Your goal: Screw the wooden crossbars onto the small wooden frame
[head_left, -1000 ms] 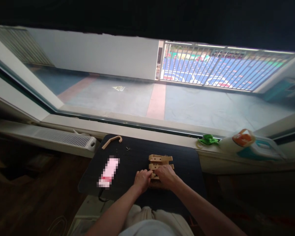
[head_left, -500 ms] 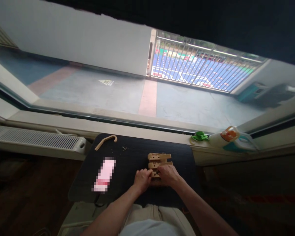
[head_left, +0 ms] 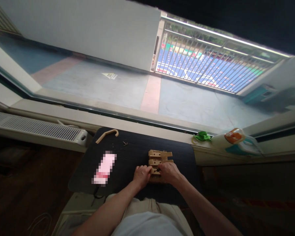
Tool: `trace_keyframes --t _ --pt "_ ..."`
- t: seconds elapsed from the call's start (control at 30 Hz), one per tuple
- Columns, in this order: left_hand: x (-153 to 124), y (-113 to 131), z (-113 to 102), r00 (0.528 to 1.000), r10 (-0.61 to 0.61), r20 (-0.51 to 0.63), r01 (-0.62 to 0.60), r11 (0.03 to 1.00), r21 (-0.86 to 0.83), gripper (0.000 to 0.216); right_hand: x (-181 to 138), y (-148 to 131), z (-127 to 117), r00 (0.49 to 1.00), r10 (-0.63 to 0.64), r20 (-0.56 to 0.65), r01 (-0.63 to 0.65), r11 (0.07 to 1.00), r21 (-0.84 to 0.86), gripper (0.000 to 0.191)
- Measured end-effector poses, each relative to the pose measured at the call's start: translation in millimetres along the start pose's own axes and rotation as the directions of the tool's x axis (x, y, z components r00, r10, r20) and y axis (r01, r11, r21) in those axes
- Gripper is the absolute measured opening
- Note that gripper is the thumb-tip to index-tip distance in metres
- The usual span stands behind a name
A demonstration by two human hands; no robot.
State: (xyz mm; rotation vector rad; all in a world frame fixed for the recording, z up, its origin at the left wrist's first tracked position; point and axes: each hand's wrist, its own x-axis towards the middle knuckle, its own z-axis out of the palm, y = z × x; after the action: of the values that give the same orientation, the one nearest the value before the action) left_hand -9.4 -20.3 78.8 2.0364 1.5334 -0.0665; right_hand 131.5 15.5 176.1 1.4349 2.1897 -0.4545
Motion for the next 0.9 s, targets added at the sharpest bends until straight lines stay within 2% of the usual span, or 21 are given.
trace_keyframes --t 0.13,0.33,0.43,0.6,0.9 --pt "-1 0 0 1.000 0.002 -0.009 -0.002 1.000 0.004 0.021 -2 -2 0 1.000 0.012 0.000 -0.012 1.000 0.008 0.023" --pt "0 1 1 1.000 -0.008 0.006 0.008 1.000 0.012 0.024 -6 -1 -6 0.998 -0.063 -0.006 0.063 0.998 0.032 0.025" --pt "0 2 0 1.000 -0.015 0.014 0.015 1.000 0.006 0.025 -6 1 -4 0.998 -0.045 0.040 0.043 0.998 0.047 0.027" --pt "0 3 0 1.000 -0.015 0.010 0.015 1.000 0.008 0.027 -1 4 2 0.999 -0.026 0.040 0.024 0.998 0.056 0.026" --pt "1 0 7 0.998 0.016 -0.069 -0.014 1.000 0.020 0.021 1 -3 4 0.999 0.003 -0.046 -0.001 0.999 0.038 0.025"
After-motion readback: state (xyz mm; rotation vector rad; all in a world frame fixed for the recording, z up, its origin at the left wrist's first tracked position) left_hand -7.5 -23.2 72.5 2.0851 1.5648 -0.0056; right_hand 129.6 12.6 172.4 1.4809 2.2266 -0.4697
